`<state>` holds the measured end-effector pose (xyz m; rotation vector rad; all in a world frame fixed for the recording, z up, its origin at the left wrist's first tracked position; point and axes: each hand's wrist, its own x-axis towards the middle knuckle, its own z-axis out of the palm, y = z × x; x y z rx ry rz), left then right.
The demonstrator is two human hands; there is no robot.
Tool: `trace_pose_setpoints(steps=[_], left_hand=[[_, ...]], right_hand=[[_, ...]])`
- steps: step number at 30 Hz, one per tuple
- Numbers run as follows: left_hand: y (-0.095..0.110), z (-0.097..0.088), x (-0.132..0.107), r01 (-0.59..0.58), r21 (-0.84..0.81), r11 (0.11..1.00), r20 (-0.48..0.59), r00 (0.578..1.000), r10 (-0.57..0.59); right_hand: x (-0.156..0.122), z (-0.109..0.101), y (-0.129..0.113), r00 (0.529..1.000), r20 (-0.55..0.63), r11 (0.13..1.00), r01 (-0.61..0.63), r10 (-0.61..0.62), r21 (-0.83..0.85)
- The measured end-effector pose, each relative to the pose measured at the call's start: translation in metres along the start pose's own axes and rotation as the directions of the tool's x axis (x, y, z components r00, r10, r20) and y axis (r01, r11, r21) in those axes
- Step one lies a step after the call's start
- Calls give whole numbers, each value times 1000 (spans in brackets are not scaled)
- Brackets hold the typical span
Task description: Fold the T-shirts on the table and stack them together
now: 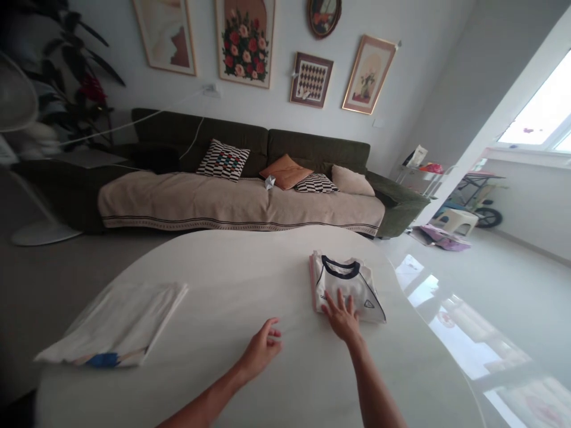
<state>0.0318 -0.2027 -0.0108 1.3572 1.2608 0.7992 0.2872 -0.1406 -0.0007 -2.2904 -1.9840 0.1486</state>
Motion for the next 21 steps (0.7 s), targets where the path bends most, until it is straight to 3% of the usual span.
trace_pose_setpoints(steps=[3,5,7,9,11,13,15,18,21], left_hand=[[-17,-66,-50,-97,133,986,-131,985,114],[-25,-113,-73,-143,303,942,-281,931,232],[-31,-154,-87,-104,473,875,-406,855,321],[-37,-183,-96,2,584,812,-478,810,341],[-39,-199,-100,105,655,748,-507,795,333],[-38,-206,-100,206,705,678,-536,781,320],[-35,-209,-96,323,710,625,-587,763,272],[-36,-212,-88,449,668,593,-652,738,175],[-44,-219,-84,415,663,624,-649,733,202]], right_hand=[[-4,-6,-3,1000,-3,1000,-8,8,19],[-19,-5,-17,995,-97,998,23,-18,52],[-52,8,-43,982,-170,990,102,-85,100],[-99,31,-78,973,-157,972,188,-167,137],[-150,56,-114,975,-79,966,218,-209,139],[-193,72,-145,990,-32,983,139,-136,119],[-219,75,-167,998,6,994,59,-60,97],[-226,62,-178,997,71,995,31,-38,92],[-219,49,-175,990,122,994,58,-69,95]])
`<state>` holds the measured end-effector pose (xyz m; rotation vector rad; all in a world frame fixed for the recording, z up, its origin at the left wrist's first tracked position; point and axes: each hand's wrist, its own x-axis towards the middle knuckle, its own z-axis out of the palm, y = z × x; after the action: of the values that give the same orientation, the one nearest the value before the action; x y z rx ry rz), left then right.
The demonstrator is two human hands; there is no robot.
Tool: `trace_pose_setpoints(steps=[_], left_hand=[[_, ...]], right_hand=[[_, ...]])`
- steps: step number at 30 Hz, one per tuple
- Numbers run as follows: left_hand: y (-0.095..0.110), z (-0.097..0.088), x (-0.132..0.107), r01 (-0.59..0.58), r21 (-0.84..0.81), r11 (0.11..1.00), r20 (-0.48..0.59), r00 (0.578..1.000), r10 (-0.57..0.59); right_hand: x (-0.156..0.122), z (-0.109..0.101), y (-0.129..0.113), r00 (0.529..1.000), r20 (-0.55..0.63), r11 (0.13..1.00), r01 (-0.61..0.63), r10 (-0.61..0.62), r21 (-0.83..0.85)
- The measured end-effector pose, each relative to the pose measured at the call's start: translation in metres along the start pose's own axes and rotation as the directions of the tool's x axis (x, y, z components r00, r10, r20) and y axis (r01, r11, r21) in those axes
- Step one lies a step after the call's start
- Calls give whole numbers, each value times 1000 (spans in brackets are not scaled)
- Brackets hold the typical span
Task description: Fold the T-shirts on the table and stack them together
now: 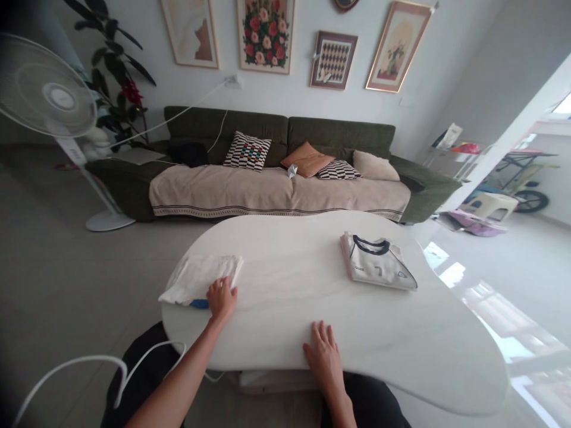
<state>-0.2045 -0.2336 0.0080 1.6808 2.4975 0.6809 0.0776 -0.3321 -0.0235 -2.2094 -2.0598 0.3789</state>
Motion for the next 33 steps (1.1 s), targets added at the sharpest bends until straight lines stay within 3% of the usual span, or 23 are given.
trace_pose_setpoints(steps=[4,7,10,12,13,15,17,19,20,21,25,27,30,33], left_hand=[[-14,0,7,-18,-80,997,10,1000,19],[-9,-1,1,6,-138,990,34,999,-1],[14,5,-30,-77,-226,971,85,992,98],[34,9,-63,-185,-319,930,142,960,240],[44,10,-79,-239,-385,892,180,928,327],[58,8,-108,-298,-547,782,272,821,503],[64,1,-125,-272,-683,677,350,692,631],[62,-9,-127,-230,-749,622,386,612,691],[58,-14,-123,-222,-761,609,384,603,699],[53,-18,-118,-226,-760,609,370,621,691],[29,-32,-89,-280,-677,681,254,780,573],[23,-40,-78,-330,-631,702,192,810,553],[26,-58,-72,-474,-570,671,108,767,633],[33,-78,-76,-622,-496,605,141,630,763]], right_hand=[[2,-2,0,1000,16,1000,-2,2,-30],[0,2,-4,1000,1,999,-25,25,-37],[-1,6,-6,999,-13,999,-35,35,-17],[-1,8,-3,999,-23,999,-35,36,12],[-1,9,-2,999,-33,999,-38,39,30],[0,9,3,997,-73,997,-24,30,69],[3,4,5,990,-137,995,29,-15,99],[10,-5,4,979,-197,991,73,-51,110],[15,-11,0,977,-209,992,68,-44,109],[22,-19,-4,978,-207,993,46,-23,106],[50,-47,-36,988,-150,996,-9,22,92],[54,-58,-55,987,-159,996,18,-4,90],[35,-73,-81,973,-205,989,126,-108,78],[-9,-92,-95,902,-179,895,420,-393,149]])
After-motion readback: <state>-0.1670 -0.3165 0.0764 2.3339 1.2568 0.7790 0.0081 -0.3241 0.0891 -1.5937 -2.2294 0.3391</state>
